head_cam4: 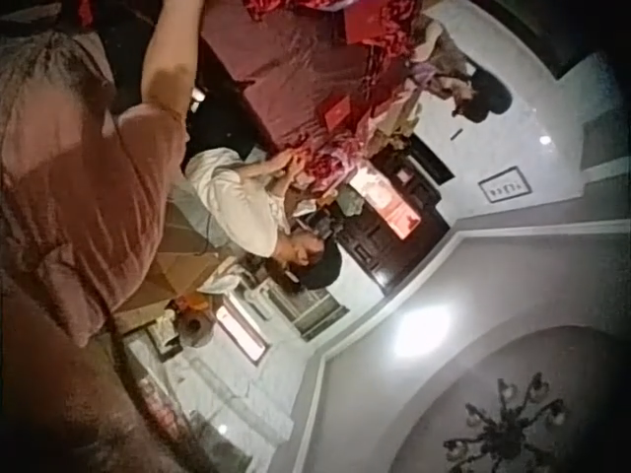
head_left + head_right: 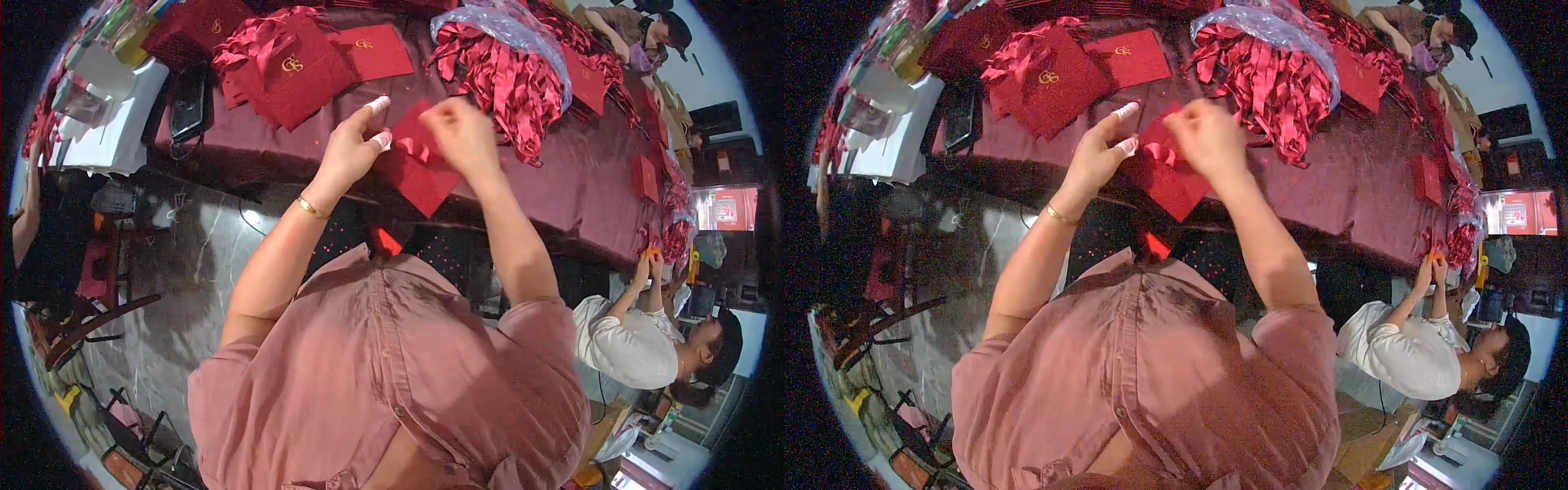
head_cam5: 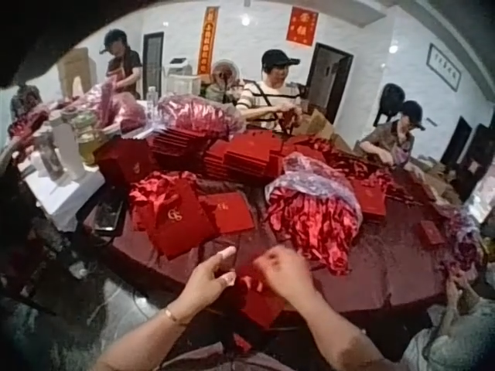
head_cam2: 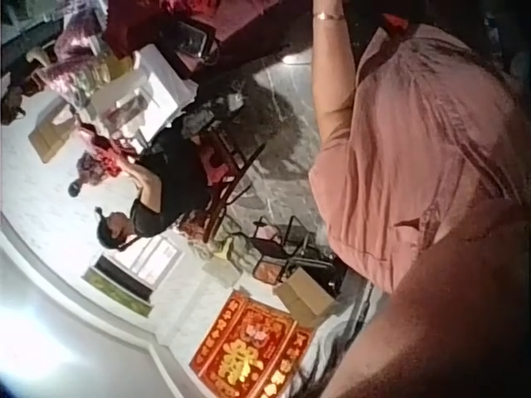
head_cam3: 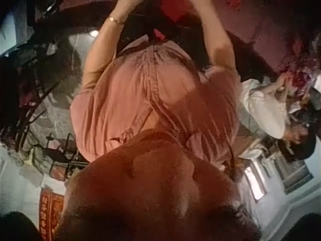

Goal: The person attaches ribbons to red gift bags by hand, tying ribbon handles onto each bag.

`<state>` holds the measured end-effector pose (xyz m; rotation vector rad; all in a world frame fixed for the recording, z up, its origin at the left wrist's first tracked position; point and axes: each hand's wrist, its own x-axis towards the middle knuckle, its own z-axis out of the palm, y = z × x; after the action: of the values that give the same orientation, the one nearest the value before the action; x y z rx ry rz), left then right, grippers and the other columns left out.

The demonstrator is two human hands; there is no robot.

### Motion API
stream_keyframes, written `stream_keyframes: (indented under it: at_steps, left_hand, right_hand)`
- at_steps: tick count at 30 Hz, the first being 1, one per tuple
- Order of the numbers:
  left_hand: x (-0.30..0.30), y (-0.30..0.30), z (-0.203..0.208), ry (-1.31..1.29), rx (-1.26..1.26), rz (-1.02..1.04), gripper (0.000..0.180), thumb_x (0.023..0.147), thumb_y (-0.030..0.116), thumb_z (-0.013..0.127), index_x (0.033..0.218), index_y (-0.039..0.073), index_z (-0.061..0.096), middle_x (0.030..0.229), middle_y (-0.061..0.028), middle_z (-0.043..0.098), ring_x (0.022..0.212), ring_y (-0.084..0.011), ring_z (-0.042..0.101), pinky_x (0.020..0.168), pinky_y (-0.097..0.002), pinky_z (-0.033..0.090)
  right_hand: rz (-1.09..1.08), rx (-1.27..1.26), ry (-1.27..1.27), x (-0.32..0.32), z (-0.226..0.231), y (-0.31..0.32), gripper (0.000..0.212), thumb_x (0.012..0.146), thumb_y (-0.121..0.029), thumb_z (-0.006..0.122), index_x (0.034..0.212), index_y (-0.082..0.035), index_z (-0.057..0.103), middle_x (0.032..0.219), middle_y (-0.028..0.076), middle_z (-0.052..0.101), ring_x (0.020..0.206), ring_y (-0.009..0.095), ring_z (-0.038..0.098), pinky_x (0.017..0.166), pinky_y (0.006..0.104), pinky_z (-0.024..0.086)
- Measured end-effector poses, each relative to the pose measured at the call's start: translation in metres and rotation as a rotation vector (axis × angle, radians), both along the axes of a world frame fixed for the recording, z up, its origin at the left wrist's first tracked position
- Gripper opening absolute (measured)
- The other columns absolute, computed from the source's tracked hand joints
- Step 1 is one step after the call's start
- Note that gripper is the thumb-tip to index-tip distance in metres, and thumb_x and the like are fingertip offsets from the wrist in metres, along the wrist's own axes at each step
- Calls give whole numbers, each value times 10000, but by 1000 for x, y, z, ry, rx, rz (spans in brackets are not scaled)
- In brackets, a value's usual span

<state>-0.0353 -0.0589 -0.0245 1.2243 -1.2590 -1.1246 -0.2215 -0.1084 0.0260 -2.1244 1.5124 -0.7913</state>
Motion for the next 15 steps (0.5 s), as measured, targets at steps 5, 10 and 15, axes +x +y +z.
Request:
stream_keyframes:
  at_steps: [5, 10, 15]
  left_hand:
    - [-2, 5, 17, -186, 98, 44, 613, 780, 50, 717, 1349, 67, 490, 807, -126, 689, 739, -154, 667, 701, -306, 517]
    - [-3, 5, 13, -299, 45, 115, 599, 759, 13, 704, 1323, 83, 512, 779, -142, 675, 725, -198, 671, 699, -330, 518]
    - [0, 3, 2, -265, 15, 114, 579, 760, -3, 686, 1309, 83, 521, 787, -153, 671, 727, -223, 672, 696, -342, 515]
  right_hand:
    - [-448, 77, 520, -41, -10, -48, 494, 835, -494, 614, 903, -12, 698, 907, 245, 677, 879, 406, 660, 764, 492, 520]
    - [-452, 77, 476, -63, -49, -64, 387, 844, -370, 601, 913, 1, 688, 924, 246, 673, 910, 415, 652, 794, 507, 512]
    - [-282, 332, -1218, -99, -48, -79, 132, 902, -141, 586, 851, -41, 655, 776, 91, 676, 645, 178, 636, 585, 315, 517]
